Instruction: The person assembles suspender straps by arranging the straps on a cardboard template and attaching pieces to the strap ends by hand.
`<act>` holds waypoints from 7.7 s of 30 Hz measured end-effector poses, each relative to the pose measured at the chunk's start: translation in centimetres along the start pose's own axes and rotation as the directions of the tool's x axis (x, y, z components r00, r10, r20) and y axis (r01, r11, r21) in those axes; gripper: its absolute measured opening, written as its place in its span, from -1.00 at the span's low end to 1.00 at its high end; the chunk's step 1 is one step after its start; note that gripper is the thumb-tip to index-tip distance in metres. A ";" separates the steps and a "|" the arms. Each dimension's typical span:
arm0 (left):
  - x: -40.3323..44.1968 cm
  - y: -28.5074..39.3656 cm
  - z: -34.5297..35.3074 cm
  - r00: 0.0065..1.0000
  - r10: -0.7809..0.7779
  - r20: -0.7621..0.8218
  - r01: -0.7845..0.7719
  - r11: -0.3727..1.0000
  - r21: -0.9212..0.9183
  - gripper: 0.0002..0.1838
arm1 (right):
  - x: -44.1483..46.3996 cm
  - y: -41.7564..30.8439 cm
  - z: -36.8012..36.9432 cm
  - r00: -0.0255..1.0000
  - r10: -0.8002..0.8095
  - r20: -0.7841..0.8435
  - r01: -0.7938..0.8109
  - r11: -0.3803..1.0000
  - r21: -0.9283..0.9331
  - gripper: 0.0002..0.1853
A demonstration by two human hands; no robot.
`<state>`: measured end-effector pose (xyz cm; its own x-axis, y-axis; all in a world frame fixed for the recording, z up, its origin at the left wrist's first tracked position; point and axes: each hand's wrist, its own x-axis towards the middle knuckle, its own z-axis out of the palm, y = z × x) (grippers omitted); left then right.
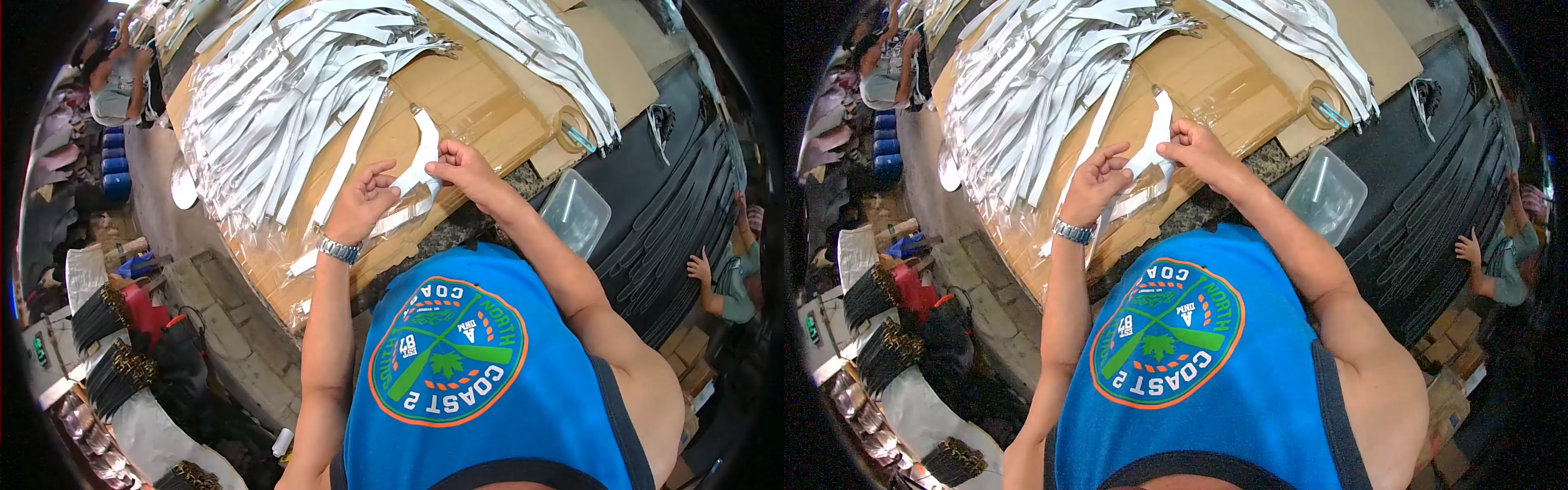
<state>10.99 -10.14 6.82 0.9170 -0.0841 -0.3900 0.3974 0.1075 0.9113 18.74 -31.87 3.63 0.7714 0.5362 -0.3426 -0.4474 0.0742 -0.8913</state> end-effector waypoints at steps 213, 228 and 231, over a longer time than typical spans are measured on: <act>-1.2 -0.3 1.6 0.995 0.007 -0.102 0.013 0.982 0.189 -0.78 | 0.5 0.3 -1.2 0.975 -0.021 0.221 0.063 0.980 -0.189 -0.87; -0.6 0.1 2.1 0.990 0.011 -0.143 0.019 0.978 0.208 -0.79 | -0.5 -1.0 -0.1 0.969 -0.039 0.243 0.091 0.974 -0.207 -0.91; -0.5 0.3 2.3 0.989 0.022 -0.143 0.005 0.982 0.186 -0.79 | -0.5 -1.1 -0.2 0.966 -0.047 0.254 0.101 0.973 -0.205 -0.90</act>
<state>10.55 -12.36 7.57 0.9211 0.0612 -0.3844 0.3884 -0.0795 0.9180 18.91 -32.34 4.69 0.6510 0.7284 -0.2138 -0.2647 -0.0462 -0.9632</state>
